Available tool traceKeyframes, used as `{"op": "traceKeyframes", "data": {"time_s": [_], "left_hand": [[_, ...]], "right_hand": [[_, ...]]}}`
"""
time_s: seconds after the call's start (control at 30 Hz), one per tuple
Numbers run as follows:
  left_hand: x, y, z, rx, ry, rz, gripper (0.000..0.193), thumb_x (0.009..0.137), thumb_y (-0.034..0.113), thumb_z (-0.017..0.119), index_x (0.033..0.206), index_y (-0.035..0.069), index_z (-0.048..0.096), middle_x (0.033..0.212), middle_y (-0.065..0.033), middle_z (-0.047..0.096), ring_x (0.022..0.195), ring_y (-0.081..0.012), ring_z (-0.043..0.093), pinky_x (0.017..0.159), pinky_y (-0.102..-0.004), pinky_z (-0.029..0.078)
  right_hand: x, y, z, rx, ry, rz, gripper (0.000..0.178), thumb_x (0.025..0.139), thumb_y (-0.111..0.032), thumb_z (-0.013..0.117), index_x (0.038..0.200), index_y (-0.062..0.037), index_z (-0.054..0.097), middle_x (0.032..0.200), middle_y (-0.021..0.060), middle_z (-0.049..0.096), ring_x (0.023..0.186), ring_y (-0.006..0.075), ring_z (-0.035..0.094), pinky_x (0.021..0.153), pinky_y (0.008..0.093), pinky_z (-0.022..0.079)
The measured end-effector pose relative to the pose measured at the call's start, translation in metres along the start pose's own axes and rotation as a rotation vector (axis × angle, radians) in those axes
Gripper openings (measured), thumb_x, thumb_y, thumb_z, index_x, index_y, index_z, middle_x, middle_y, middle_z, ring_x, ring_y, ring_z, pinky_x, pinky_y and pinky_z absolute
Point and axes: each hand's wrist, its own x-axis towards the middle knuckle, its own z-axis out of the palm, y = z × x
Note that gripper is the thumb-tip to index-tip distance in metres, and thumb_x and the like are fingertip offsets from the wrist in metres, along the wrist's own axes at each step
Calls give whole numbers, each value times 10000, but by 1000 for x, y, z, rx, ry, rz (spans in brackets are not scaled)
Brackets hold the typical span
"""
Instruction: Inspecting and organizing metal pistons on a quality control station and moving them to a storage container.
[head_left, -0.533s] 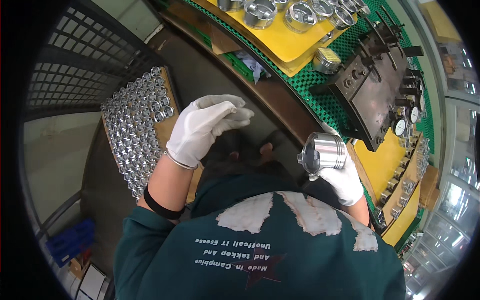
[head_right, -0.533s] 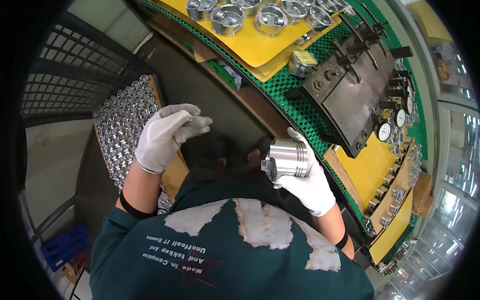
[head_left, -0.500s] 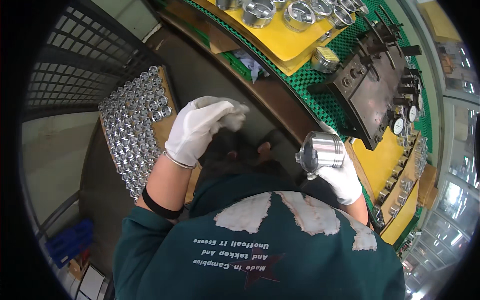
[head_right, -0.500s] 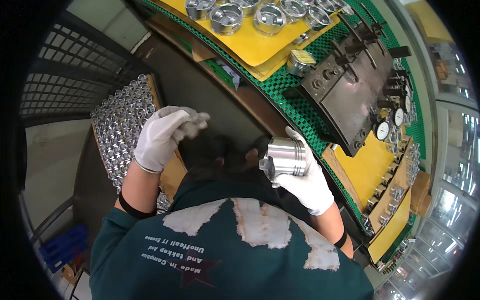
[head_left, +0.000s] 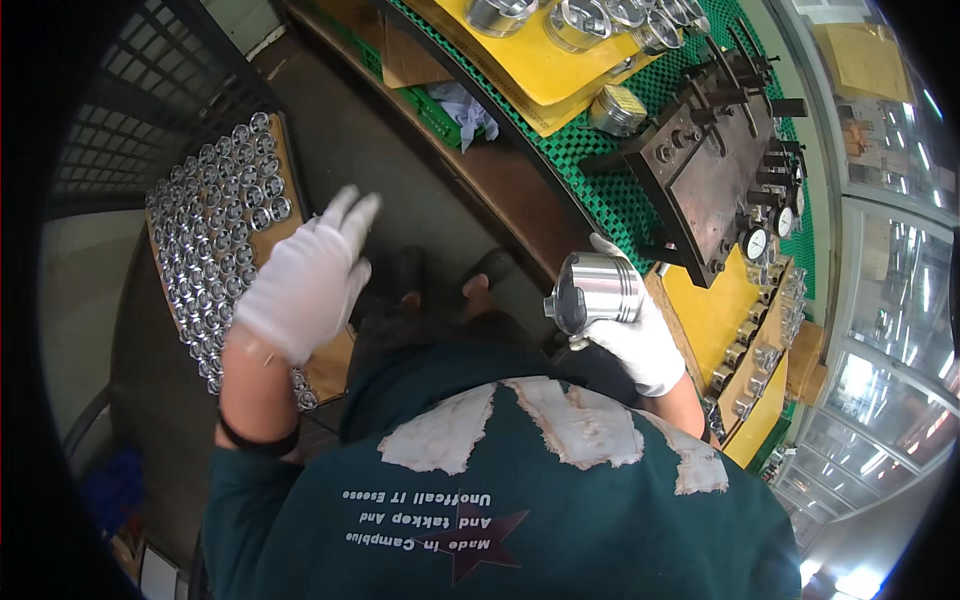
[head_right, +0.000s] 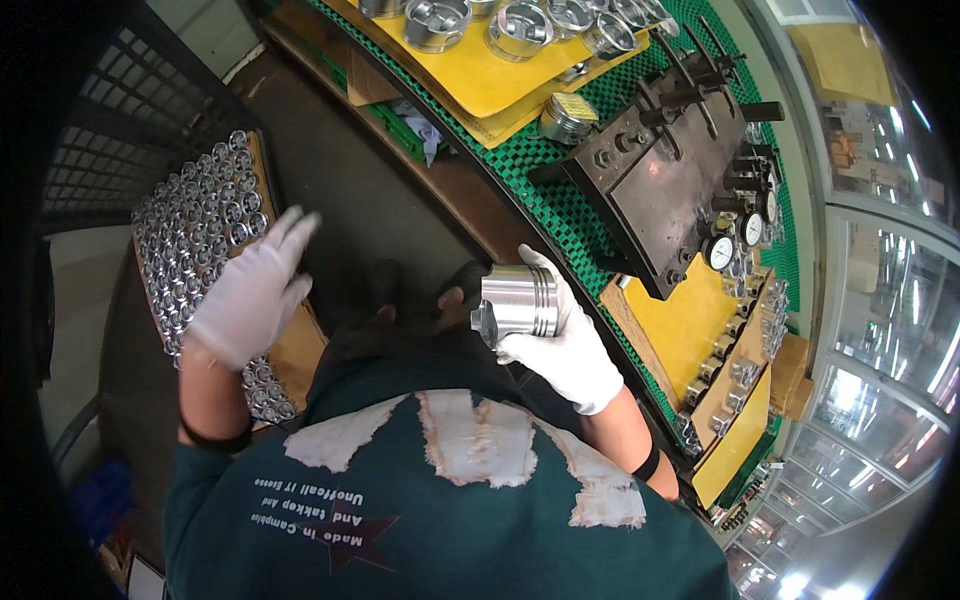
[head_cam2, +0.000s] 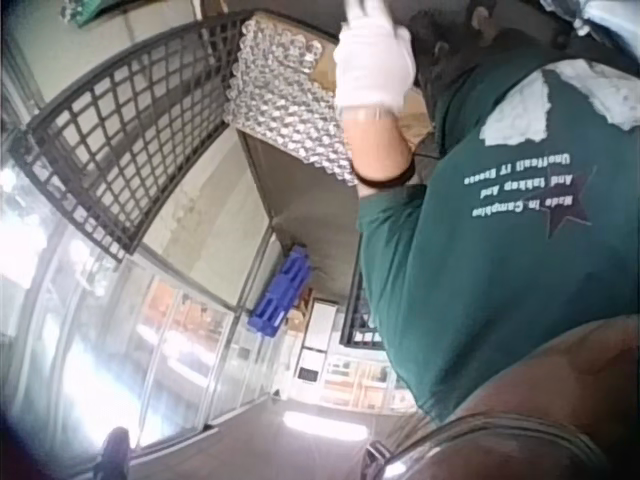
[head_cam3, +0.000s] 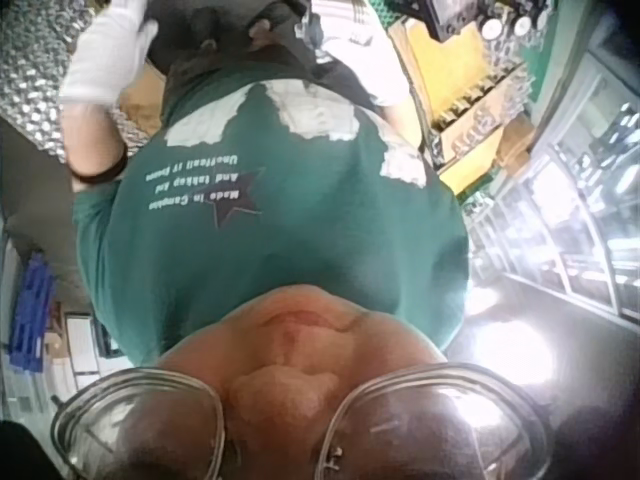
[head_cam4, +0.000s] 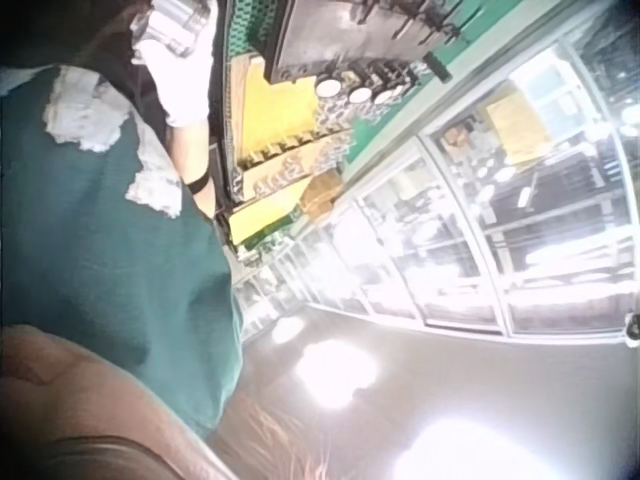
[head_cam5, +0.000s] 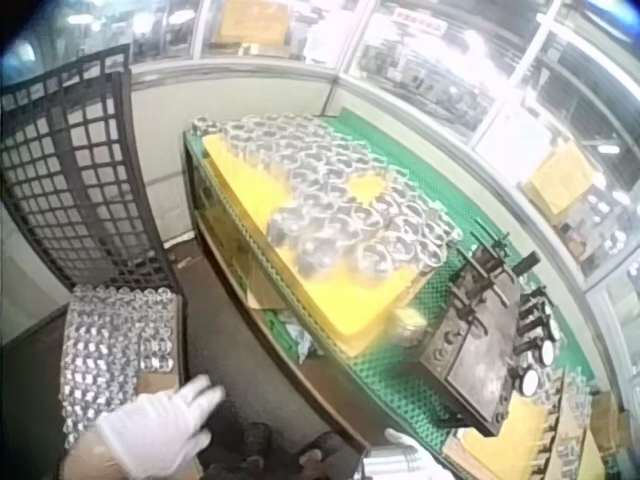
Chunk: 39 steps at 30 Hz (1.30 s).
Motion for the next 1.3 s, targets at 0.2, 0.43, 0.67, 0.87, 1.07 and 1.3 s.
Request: {"op": "traceKeyframes", "data": {"time_s": [0.2, 0.43, 0.67, 0.87, 1.07, 1.3], "left_hand": [[-52, 69, -137, -155, 299, 440, 296, 828, 238, 679, 1072, 71, 654, 1054, -100, 654, 946, -314, 629, 813, -421, 493], [-40, 73, -175, 46, 529, -126, 451, 890, 469, 550, 1120, 86, 613, 954, -68, 622, 890, -294, 616, 815, -464, 484], [-122, 59, -162, -38, 784, -245, 510, 918, 495, 487, 1149, 53, 594, 964, -138, 622, 887, -330, 618, 852, -487, 477], [35, 89, -129, -146, 398, 301, 414, 694, 105, 711, 1086, -12, 652, 1104, -196, 663, 1076, -401, 602, 936, -485, 474], [94, 63, -27, -127, 6, 242, 602, 783, 197, 720, 1314, -4, 521, 1318, -202, 558, 1265, -429, 463, 1075, -472, 380], [156, 168, -32, 45, 155, 524, 516, 799, 132, 712, 1265, 2, 534, 1237, -207, 601, 1110, -385, 587, 947, -426, 487]], "right_hand": [[9, -2, 9, 1, -44, 22, 1008, 765, -152, 836, 1531, -41, 190, 1186, 97, 610, 943, 151, 627, 755, 302, 546], [23, -5, 24, -42, -165, 23, 986, 800, -199, 812, 1535, -77, 165, 1207, 149, 621, 976, 160, 635, 767, 295, 558], [14, -9, 12, -24, -120, -16, 991, 800, -181, 809, 1537, -70, 157, 1215, 172, 623, 1016, 185, 646, 779, 301, 559], [-9, -39, -19, -19, 54, -202, 955, 779, -93, 804, 1519, -52, 202, 1310, 181, 563, 1090, 252, 631, 935, 382, 521], [-28, -67, -62, -629, 318, -337, 944, 659, -185, 821, 1464, -53, 346, 1262, 168, 584, 1164, 252, 580, 1009, 356, 458], [-5, -82, -120, -1102, 643, -489, 901, 675, -304, 814, 1422, -12, 404, 1195, 213, 588, 1060, 372, 620, 900, 414, 522]]}}
